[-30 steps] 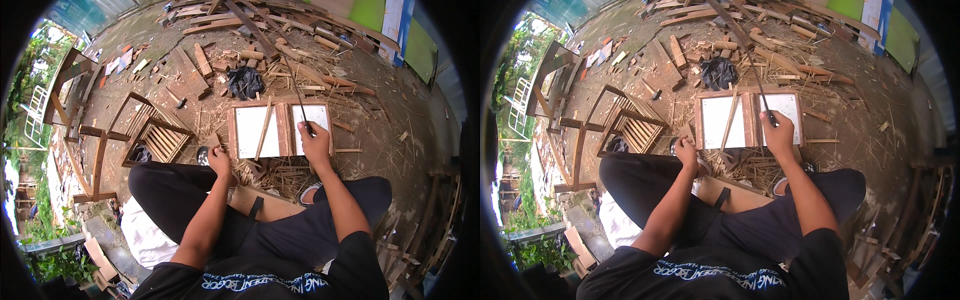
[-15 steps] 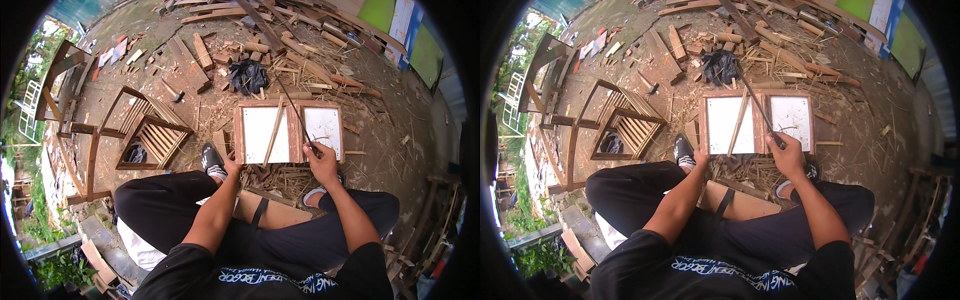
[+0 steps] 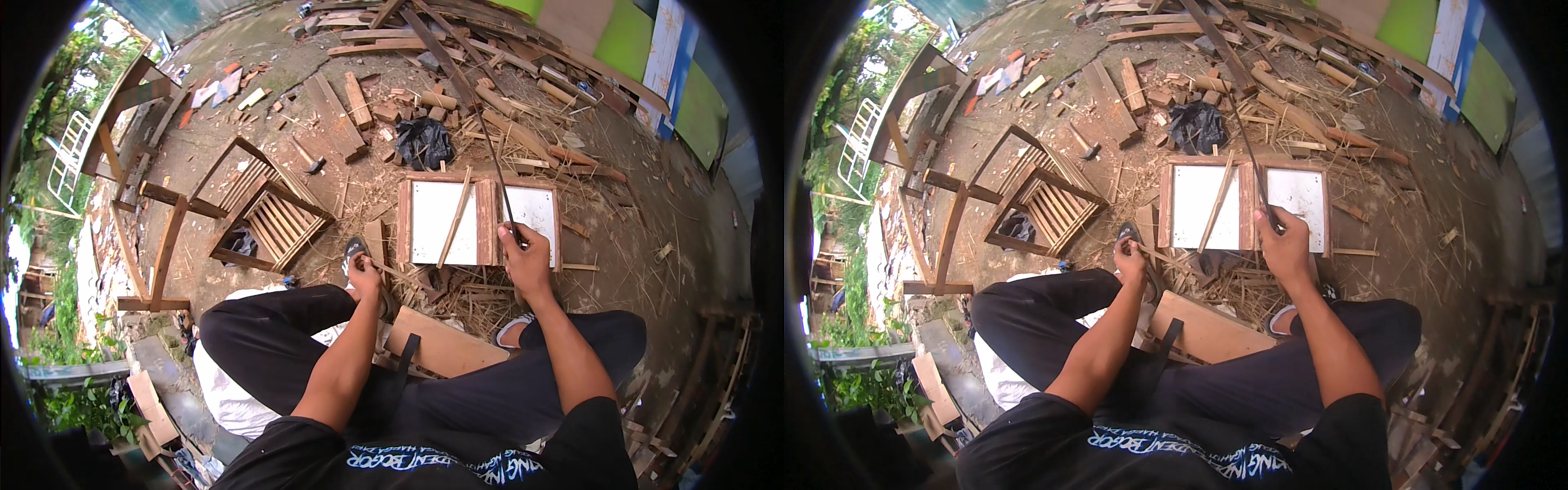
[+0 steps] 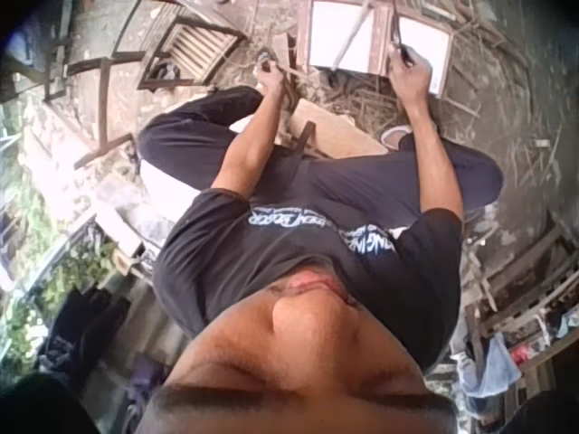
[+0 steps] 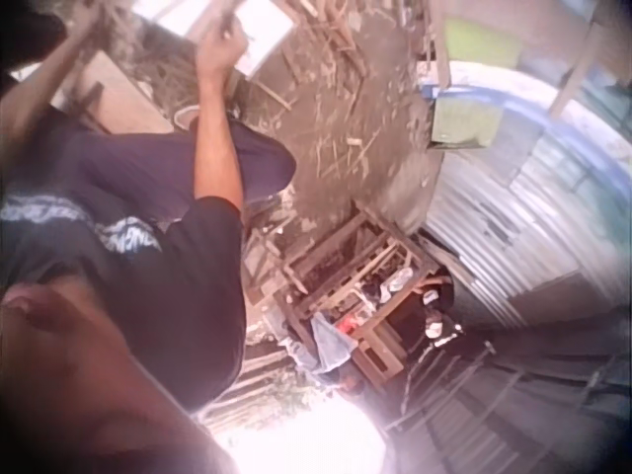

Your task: The person sits on the ground and uses a large knife to sharpen thin wooden sticks. They hold the sticks with one hand and scrape the blade along them to create a point, repeating the process on multiple sticks.

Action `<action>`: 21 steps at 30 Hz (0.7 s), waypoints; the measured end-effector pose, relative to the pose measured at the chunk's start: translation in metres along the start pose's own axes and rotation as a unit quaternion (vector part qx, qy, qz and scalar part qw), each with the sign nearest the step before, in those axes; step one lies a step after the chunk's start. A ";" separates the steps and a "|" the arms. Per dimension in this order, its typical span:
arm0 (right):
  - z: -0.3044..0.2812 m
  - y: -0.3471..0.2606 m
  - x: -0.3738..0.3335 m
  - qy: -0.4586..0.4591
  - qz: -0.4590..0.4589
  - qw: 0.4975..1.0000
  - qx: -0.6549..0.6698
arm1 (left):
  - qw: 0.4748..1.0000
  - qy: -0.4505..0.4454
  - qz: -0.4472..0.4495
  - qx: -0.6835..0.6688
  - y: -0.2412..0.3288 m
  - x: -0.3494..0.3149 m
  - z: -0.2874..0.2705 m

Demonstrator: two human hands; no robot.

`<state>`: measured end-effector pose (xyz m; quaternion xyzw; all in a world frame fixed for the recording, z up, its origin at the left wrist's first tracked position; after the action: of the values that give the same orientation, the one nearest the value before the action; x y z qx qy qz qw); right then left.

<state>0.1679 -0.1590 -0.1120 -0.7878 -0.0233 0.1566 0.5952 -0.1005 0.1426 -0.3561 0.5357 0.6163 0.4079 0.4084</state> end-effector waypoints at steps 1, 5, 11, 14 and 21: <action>0.003 -0.009 0.001 -0.001 -0.037 0.999 0.007 | 0.999 0.003 -0.029 -0.023 0.004 0.010 -0.007; 0.010 -0.038 -0.001 -0.003 -0.117 0.992 0.045 | 0.994 0.002 -0.022 -0.111 0.065 0.021 -0.037; 0.021 -0.075 -0.016 -0.044 -0.087 0.991 0.090 | 0.979 -0.004 0.019 -0.201 0.167 0.019 -0.073; 0.027 -0.089 -0.023 -0.081 -0.080 0.991 0.077 | 0.971 -0.039 0.041 -0.230 0.221 0.009 -0.078; 0.050 -0.110 -0.048 -0.153 -0.101 0.981 0.059 | 0.950 -0.192 0.070 -0.238 0.343 -0.031 -0.059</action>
<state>0.1253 -0.0913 -0.0097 -0.7115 -0.1840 0.2152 0.6431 -0.0411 0.1397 -0.0122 0.5330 0.3726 0.4598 0.6047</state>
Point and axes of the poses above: each hand's wrist, its own x-axis towards the middle knuckle, its own z-axis out of the palm, y = z × x, the point moved 8 cm from there along x, towards the middle knuckle, and after that the axes turned 13 degrees about y, right-handed, at the moved point
